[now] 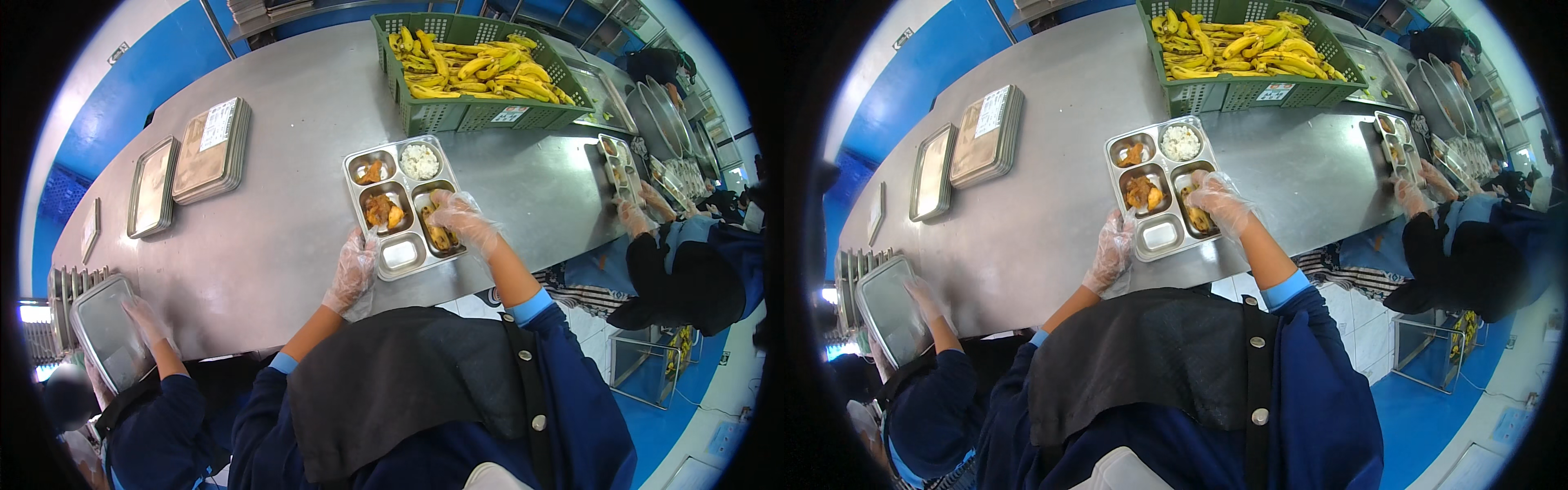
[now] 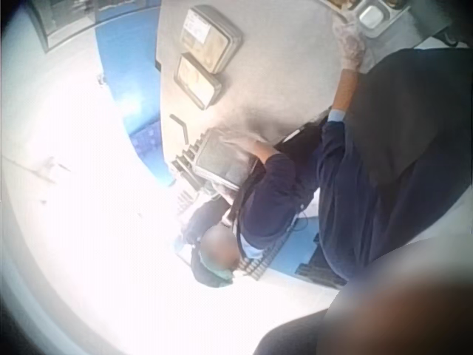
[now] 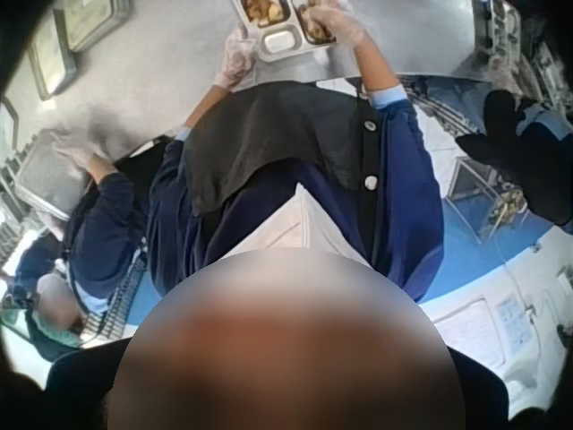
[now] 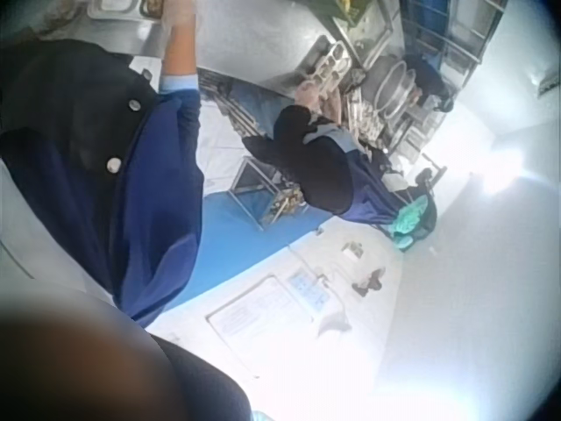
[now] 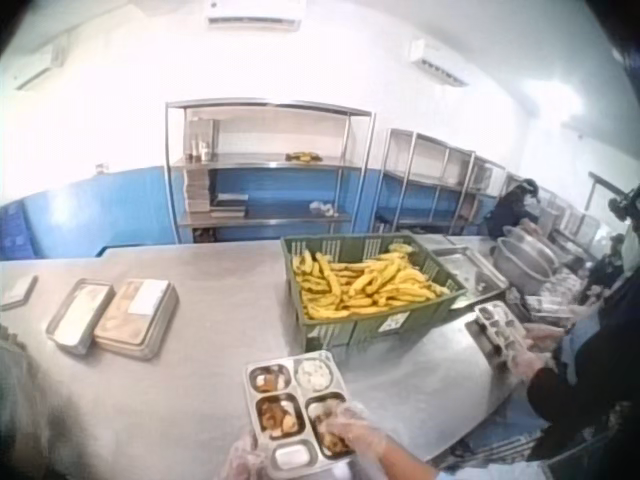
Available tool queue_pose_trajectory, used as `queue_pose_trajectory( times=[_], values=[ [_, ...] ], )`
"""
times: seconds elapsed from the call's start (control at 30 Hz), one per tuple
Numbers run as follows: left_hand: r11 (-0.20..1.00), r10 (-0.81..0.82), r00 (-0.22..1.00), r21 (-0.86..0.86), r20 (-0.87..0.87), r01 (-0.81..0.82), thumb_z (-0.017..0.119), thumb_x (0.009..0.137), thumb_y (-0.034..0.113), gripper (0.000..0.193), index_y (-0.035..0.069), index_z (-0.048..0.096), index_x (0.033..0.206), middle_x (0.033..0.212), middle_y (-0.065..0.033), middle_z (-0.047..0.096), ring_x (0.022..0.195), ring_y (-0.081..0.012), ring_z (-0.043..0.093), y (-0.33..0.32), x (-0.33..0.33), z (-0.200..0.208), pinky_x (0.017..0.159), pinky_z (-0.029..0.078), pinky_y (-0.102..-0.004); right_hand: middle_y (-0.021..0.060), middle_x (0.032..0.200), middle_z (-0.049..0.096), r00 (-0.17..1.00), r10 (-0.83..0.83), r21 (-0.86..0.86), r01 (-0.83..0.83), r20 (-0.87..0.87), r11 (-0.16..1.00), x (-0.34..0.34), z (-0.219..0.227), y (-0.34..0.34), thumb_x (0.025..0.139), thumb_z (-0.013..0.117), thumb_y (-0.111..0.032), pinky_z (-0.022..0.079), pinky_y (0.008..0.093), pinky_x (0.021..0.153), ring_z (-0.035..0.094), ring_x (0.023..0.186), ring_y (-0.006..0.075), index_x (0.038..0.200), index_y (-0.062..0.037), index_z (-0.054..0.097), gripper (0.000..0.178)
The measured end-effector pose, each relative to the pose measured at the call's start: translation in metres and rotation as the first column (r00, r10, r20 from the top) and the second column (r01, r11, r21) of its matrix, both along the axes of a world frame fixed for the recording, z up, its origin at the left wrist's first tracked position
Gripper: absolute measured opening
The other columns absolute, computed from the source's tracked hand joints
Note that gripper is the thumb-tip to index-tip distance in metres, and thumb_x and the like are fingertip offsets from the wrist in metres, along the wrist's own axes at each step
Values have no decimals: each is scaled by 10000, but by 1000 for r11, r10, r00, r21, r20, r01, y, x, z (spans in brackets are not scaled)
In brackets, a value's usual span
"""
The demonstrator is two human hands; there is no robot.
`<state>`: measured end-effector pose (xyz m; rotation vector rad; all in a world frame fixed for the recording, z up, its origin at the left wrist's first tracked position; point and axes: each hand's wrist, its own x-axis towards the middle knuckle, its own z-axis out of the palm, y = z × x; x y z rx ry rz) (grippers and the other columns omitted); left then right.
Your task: The person assembles meal trays by placing bananas into compartmentalized metal trays that already contain rice and cooked items. They then cover each tray with a lid and pass it down the line. The process is repeated continuously with multiple trays.
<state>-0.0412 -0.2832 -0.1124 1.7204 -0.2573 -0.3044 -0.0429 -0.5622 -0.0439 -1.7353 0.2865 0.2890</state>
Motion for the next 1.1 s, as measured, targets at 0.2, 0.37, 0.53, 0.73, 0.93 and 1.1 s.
queue_pose_trajectory(
  times=[0.2,0.37,0.53,0.73,0.93,1.1],
  values=[
    [981,-35,999,-190,-8,32,557,1095,144,413,-80,512,1440,989,-36,659,843,-105,571,6,0,-6,755,511,-283,226,1005,705,948,318,-569,-276,-27,775,-23,-11,12,809,700,-202,539,438,886,710,997,344,1348,41,577,603],
    [997,-27,999,-71,-30,25,562,1088,170,410,-77,541,1413,1081,-143,679,992,-154,617,8,5,-20,886,518,-318,266,1054,718,968,243,-604,-152,70,782,-36,-15,14,855,648,-244,561,434,929,721,971,421,1449,81,503,693],
    [979,127,988,150,88,-139,541,1073,155,376,-85,591,1358,1167,-225,709,1089,-277,673,3,-1,-8,967,512,-392,148,1178,739,999,32,149,-31,-3,988,2,46,-40,885,772,-303,618,309,750,732,951,188,1560,56,458,826],
    [974,194,980,127,-34,-188,539,1041,160,387,-100,609,1318,1185,-251,709,1128,-338,675,-3,-4,18,988,508,-399,208,1325,691,846,178,-549,153,503,821,126,144,-105,906,740,-299,536,374,978,670,1168,303,1539,-1,513,735],
    [908,367,927,245,-78,-339,588,1034,192,425,-89,605,1353,1184,-230,722,1114,-311,687,-6,-8,-5,981,519,-387,213,1419,636,926,376,-925,-156,-16,347,238,142,-114,924,677,-331,443,422,1146,581,1365,349,1474,-47,585,626],
    [876,482,865,61,-143,-478,611,1021,148,436,-78,591,1394,1183,-148,735,1086,-202,677,-7,-19,-30,941,532,-336,150,1298,695,891,412,-912,-315,-189,263,276,113,-110,939,706,-363,466,459,1122,639,1275,338,1441,-63,618,591]
  ],
)
